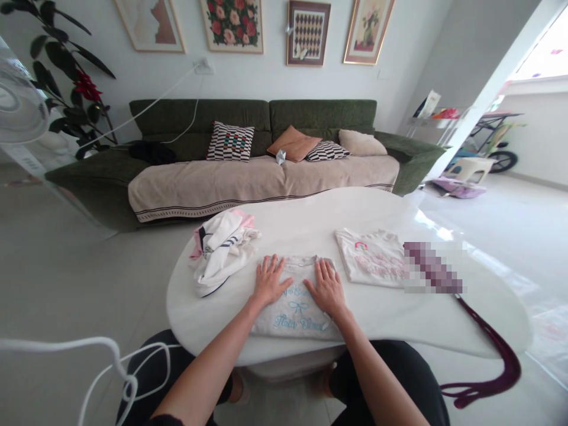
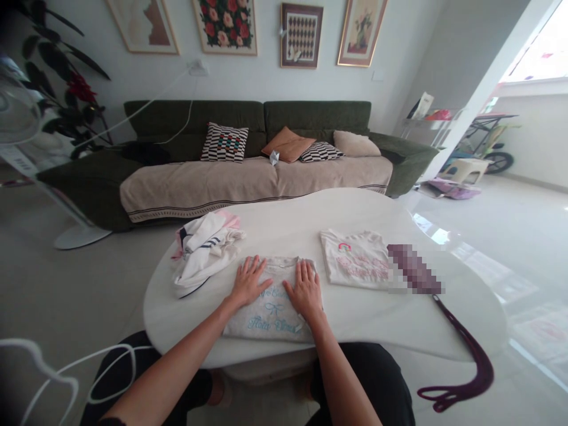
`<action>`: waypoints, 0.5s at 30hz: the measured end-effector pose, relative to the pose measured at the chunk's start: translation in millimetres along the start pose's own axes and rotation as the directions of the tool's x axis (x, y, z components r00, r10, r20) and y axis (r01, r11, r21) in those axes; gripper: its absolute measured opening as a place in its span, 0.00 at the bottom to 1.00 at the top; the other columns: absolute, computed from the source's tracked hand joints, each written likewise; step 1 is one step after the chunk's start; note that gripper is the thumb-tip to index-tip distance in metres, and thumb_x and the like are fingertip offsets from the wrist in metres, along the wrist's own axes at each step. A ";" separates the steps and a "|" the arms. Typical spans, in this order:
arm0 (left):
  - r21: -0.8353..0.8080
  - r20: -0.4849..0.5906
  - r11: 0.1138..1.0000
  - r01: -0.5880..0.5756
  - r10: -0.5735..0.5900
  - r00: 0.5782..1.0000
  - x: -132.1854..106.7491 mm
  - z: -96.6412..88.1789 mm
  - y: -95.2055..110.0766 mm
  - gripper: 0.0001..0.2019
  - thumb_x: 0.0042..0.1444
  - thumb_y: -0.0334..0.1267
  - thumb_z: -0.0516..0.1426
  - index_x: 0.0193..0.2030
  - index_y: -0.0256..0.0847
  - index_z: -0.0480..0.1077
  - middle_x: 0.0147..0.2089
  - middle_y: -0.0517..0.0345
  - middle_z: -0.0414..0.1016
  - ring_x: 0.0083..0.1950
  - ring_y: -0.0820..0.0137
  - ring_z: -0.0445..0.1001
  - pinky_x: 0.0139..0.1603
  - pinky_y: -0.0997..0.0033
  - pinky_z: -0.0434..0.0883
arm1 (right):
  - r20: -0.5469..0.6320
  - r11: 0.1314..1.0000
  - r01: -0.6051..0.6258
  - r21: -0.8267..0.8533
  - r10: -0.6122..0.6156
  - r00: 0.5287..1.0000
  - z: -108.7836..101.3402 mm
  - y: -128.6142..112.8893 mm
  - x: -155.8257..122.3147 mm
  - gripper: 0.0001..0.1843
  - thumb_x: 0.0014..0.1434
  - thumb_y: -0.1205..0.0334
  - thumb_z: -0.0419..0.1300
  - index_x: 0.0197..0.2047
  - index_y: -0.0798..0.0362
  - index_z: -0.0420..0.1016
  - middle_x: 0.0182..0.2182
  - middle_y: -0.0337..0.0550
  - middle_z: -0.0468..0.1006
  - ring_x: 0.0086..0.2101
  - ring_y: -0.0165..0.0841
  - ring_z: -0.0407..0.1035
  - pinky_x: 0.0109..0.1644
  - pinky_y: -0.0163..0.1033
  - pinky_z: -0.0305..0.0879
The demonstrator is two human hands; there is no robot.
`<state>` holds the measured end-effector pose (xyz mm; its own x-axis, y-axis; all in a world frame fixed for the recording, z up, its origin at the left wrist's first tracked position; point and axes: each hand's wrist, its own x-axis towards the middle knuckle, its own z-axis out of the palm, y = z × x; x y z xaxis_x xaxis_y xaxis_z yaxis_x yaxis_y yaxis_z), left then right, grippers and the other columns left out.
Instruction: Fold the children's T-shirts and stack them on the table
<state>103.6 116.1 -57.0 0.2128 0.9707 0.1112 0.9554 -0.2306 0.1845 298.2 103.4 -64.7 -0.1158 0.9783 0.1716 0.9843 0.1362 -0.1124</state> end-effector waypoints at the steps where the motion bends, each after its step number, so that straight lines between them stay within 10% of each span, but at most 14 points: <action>1: 0.002 0.002 1.000 0.003 -0.003 1.000 -0.3 -0.1 0.3 0.33 0.55 0.59 0.42 0.65 0.46 0.46 0.68 0.53 0.41 0.67 0.52 0.37 0.60 0.48 0.43 | 0.006 1.000 0.000 0.001 0.000 1.000 -0.2 0.0 0.1 0.39 0.59 0.42 0.37 0.64 0.62 0.43 0.62 0.54 0.47 0.61 0.42 0.39 0.60 0.48 0.40; 15: -0.037 0.000 0.996 0.079 -0.079 0.997 -17.0 0.6 7.6 0.32 0.55 0.56 0.45 0.64 0.46 0.48 0.68 0.51 0.41 0.67 0.51 0.36 0.60 0.46 0.43 | 0.063 0.992 0.107 0.063 -0.111 0.992 -6.9 4.7 -2.5 0.39 0.58 0.43 0.39 0.64 0.61 0.44 0.63 0.52 0.45 0.62 0.40 0.37 0.61 0.48 0.39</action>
<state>107.3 97.8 -58.1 0.1367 0.9859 0.0961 0.9609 -0.1556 0.2291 304.0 100.5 -58.9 -0.2329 0.9649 0.1214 0.9558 0.2501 -0.1544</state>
